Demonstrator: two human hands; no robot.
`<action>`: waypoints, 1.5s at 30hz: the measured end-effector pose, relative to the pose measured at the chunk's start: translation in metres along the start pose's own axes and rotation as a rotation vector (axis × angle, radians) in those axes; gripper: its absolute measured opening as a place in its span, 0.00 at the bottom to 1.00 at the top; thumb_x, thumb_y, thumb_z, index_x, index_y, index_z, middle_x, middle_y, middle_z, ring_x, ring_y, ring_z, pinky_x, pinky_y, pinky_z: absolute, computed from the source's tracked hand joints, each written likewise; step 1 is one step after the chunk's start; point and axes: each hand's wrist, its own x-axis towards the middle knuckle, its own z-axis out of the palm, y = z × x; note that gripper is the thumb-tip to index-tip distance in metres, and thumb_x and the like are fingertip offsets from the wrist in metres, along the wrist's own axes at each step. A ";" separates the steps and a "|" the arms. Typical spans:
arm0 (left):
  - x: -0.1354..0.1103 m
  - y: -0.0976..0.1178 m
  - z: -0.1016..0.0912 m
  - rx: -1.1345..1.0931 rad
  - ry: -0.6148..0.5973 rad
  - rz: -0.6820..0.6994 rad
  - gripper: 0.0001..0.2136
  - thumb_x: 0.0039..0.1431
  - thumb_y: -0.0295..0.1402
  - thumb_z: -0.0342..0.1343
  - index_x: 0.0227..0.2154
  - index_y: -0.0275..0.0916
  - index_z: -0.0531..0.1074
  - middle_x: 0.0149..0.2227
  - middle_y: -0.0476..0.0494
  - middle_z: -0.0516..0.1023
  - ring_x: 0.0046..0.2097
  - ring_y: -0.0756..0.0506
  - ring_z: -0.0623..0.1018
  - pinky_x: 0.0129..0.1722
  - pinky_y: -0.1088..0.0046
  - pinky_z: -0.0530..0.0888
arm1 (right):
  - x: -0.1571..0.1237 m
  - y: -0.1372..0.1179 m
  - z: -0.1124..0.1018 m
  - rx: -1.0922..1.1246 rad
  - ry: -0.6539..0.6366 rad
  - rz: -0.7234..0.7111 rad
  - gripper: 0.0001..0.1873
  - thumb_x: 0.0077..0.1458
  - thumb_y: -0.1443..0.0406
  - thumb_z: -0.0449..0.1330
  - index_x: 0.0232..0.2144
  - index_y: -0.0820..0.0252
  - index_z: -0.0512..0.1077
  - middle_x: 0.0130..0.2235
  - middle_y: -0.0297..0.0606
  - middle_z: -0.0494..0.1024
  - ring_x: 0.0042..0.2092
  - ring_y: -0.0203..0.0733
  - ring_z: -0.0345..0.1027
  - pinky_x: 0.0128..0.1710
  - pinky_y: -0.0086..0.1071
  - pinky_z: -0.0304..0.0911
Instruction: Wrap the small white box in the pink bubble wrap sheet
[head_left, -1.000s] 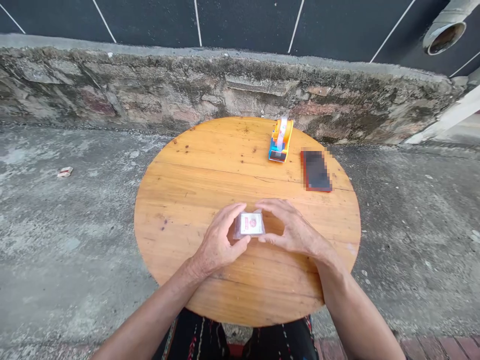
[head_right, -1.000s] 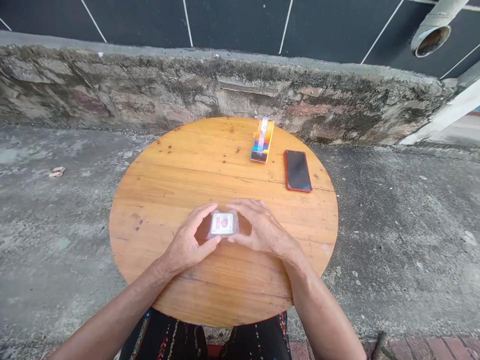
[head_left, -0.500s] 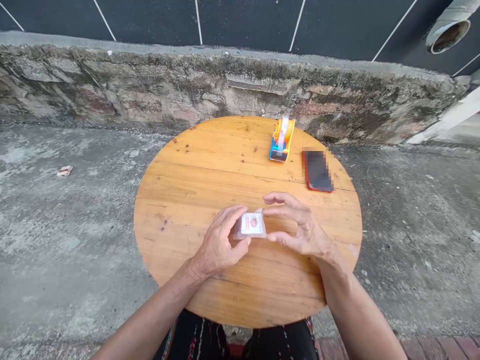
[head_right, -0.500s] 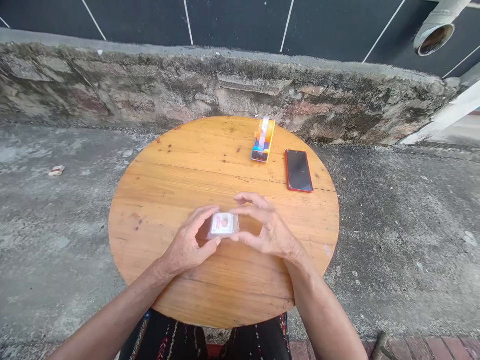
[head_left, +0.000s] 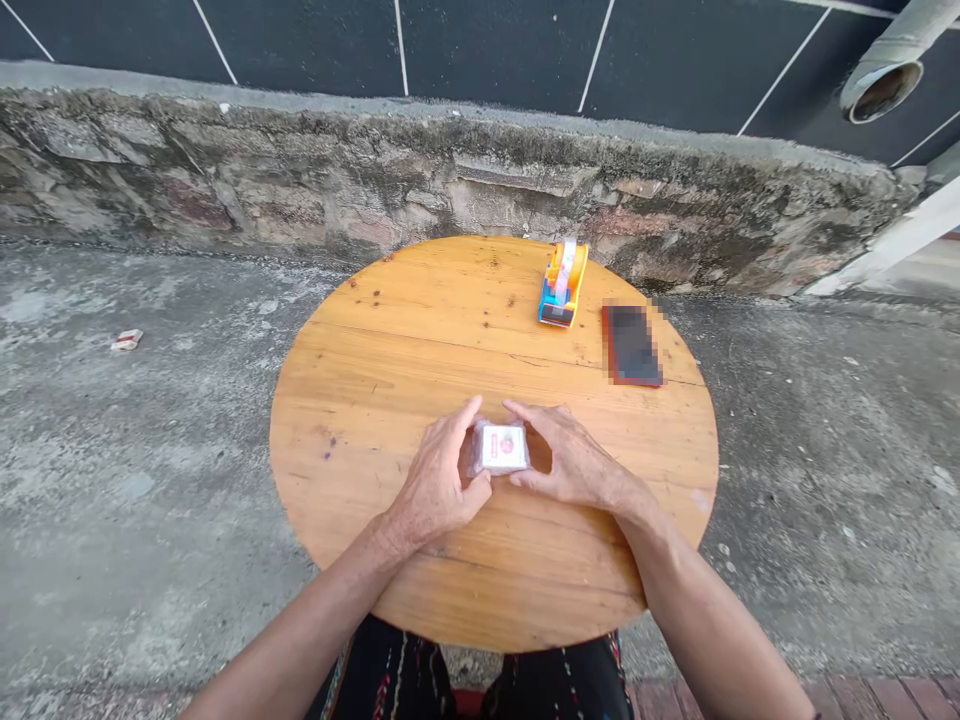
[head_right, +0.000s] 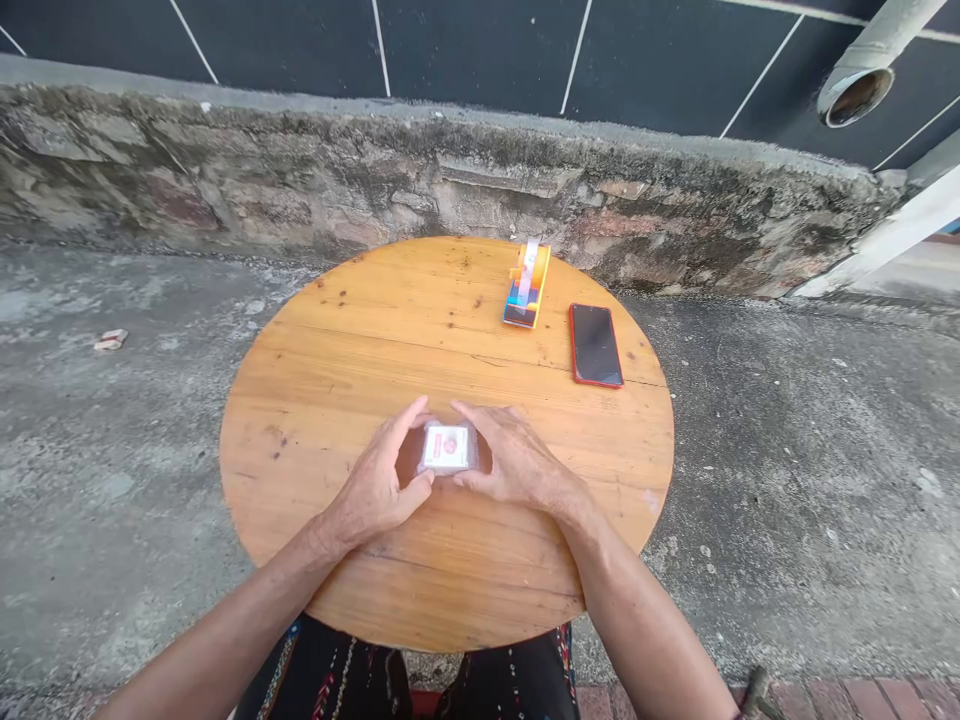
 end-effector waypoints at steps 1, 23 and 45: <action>0.000 -0.001 0.001 -0.002 0.005 -0.005 0.38 0.49 0.25 0.53 0.64 0.38 0.49 0.55 0.36 0.70 0.56 0.38 0.70 0.56 0.53 0.67 | 0.000 0.000 0.001 0.002 0.019 -0.003 0.42 0.51 0.58 0.63 0.64 0.56 0.52 0.54 0.48 0.72 0.52 0.52 0.67 0.51 0.50 0.60; 0.001 -0.005 0.003 -0.025 0.100 -0.029 0.37 0.49 0.24 0.53 0.64 0.39 0.50 0.57 0.40 0.70 0.59 0.41 0.68 0.59 0.56 0.64 | -0.001 0.011 0.004 0.020 0.069 0.085 0.45 0.51 0.57 0.64 0.65 0.54 0.48 0.58 0.47 0.68 0.58 0.53 0.63 0.56 0.51 0.56; 0.012 -0.015 -0.004 -0.609 0.312 -0.305 0.29 0.50 0.29 0.53 0.58 0.37 0.60 0.54 0.36 0.71 0.59 0.39 0.68 0.60 0.54 0.62 | 0.005 0.011 0.016 0.024 0.177 0.130 0.41 0.51 0.60 0.63 0.63 0.58 0.54 0.53 0.48 0.73 0.53 0.53 0.66 0.54 0.48 0.58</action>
